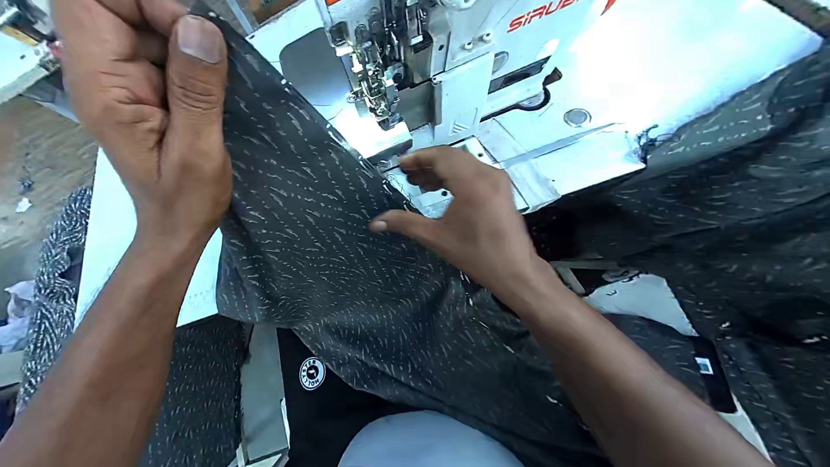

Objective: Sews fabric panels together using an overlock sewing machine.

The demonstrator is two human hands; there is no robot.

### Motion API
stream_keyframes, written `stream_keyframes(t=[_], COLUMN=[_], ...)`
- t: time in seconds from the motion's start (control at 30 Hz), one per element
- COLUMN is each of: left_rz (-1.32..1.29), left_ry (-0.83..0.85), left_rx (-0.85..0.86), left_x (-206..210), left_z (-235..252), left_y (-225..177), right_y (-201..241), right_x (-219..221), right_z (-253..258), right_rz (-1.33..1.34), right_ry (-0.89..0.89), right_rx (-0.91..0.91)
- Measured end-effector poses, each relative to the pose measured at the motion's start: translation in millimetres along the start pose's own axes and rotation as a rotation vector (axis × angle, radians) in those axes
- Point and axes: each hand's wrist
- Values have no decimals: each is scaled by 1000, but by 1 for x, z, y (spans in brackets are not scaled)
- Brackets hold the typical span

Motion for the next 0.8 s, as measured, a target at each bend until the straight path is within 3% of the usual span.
stream_keyframes(t=[0.2,0.37,0.63,0.8], left_rz=[-179,-137,239,358], left_ry=[-7,55,315,339], left_rx=[-133,-324,-450,-595], left_x=[1,4,55,60], left_z=[-1,13,-16,-15], left_y=[-6,1,42,46], right_y=[11,20,-10,-23], right_x=[23,17,15,9], right_z=[21,10,-87,-116], right_rz=[341,621,667,682], right_ry=[104,239,356,377], right_rx=[-37,92,413,473])
Point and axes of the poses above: each hand's wrist, its own z-axis towards the middle knuckle, its own x-axis out of the palm, y = z × x, and after that the axes turned 3 degrees about x, right-handed
